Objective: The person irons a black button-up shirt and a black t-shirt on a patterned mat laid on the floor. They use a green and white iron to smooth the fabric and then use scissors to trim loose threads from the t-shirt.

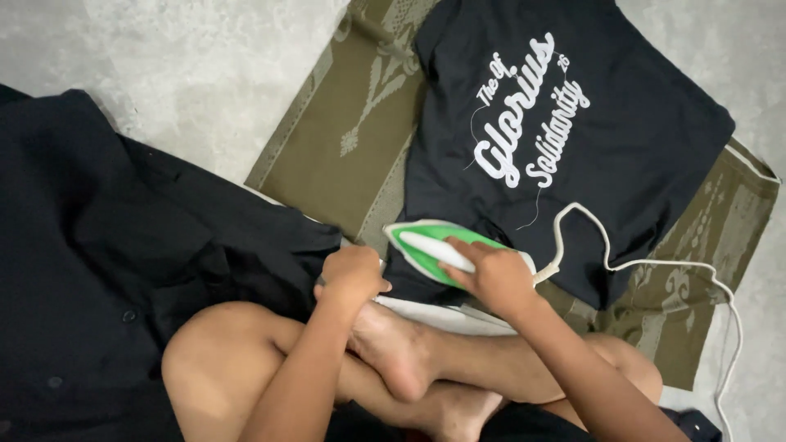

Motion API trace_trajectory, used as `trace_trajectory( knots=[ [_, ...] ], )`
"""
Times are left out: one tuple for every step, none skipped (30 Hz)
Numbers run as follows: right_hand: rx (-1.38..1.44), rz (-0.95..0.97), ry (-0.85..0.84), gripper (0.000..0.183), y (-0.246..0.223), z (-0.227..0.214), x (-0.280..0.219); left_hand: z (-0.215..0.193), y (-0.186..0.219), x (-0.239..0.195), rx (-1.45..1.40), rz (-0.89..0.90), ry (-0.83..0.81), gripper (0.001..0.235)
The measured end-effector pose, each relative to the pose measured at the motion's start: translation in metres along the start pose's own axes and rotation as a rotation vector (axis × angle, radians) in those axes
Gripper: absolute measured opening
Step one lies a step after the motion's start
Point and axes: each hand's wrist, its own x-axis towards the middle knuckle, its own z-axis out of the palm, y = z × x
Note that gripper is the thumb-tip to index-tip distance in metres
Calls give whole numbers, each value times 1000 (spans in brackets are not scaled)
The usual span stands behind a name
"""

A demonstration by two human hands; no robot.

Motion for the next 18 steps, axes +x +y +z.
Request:
trace_trajectory(
  knots=[
    [-25,-69,14,35,-1,0,-1,3,2,2,43,5,15,29],
    [-50,-138,29,35,-2,-1,-2,5,5,3,85,9,30,24],
    [-51,-135,35,35,-1,2,0,10,3,9,90,12,33,24],
    [-82,-100,69,34,1,5,2,15,2,15,97,-5,41,25],
    [-114,-62,101,34,4,8,3,22,2,20,103,-19,46,26],
    [-117,-55,105,34,-2,7,5,21,3,19,107,-12,47,26],
    [-109,78,67,37,-6,6,9,19,5,18,105,-30,39,25],
    [-99,213,31,41,-11,4,12,18,7,16,103,-48,31,24],
    [-95,213,36,41,-11,2,12,18,5,13,109,-51,35,24],
    [-32,215,7,39,-10,0,11,17,3,10,67,-29,75,27],
    [31,223,-26,38,-10,-3,7,19,3,5,27,-3,107,30],
    [37,231,-24,38,-5,-8,2,16,9,-4,37,-2,104,30],
    [189,350,59,39,2,-14,0,11,16,-12,-70,63,231,29],
    [343,466,144,40,9,-20,-3,6,23,-20,-177,130,357,27],
    [351,466,155,40,17,-21,-10,8,28,-19,-166,131,365,27],
    [409,488,277,39,27,-22,-18,11,33,-17,-193,113,382,32],
    [467,515,387,38,35,-22,-31,20,38,-19,-223,89,390,37],
    [476,519,385,38,34,-28,-38,32,35,-9,-214,83,387,37]
  ],
)
